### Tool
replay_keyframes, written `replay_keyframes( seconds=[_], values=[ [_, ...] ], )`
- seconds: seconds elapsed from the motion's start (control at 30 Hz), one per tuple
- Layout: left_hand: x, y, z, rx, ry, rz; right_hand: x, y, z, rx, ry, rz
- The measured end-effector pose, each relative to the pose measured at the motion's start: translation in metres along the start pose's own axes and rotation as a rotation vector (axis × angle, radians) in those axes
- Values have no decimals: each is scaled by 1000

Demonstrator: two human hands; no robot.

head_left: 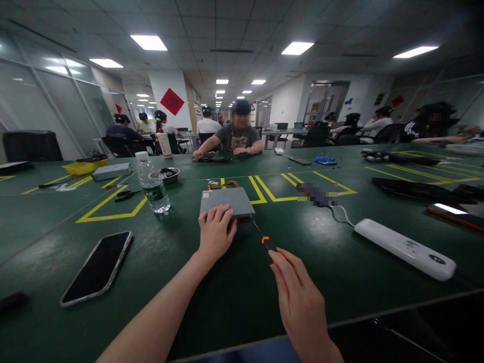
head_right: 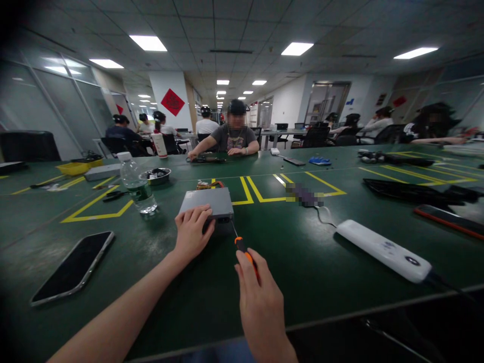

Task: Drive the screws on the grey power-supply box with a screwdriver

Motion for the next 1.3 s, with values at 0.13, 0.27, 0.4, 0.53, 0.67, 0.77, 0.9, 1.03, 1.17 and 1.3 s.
replay_keyframes(
  seconds=[0.13,0.27,0.4,0.53,0.67,0.77,0.9,1.03,1.17,1.3],
  values=[
    [1,1,-1,4,-2,2,2,10,6,-26,-81,92],
    [1,2,-1,12,-8,9,-3,2,14,-9,-131,92],
    [0,0,0,16,-6,4,-4,3,13,-20,-66,77],
    [0,0,1,14,-10,1,-1,17,9,-103,-50,141],
    [0,0,0,8,-2,0,1,11,7,-22,-92,122],
    [0,1,-1,3,7,4,1,1,5,22,-79,63],
    [0,1,-1,8,5,10,3,9,6,-30,-61,92],
    [0,1,-1,13,-2,14,2,16,10,-35,-112,142],
    [0,1,-2,10,6,9,-4,4,12,-28,-113,92],
    [1,1,-2,4,4,9,-2,3,14,-45,-100,86]
  ],
)
Point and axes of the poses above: each hand's wrist, its own x-axis towards the middle knuckle, its own z-axis out of the palm, y = z × x, the point moved 10 cm from there along x, towards the middle knuckle, and after that the axes turned 7 degrees about z, right-handed, at the moved point
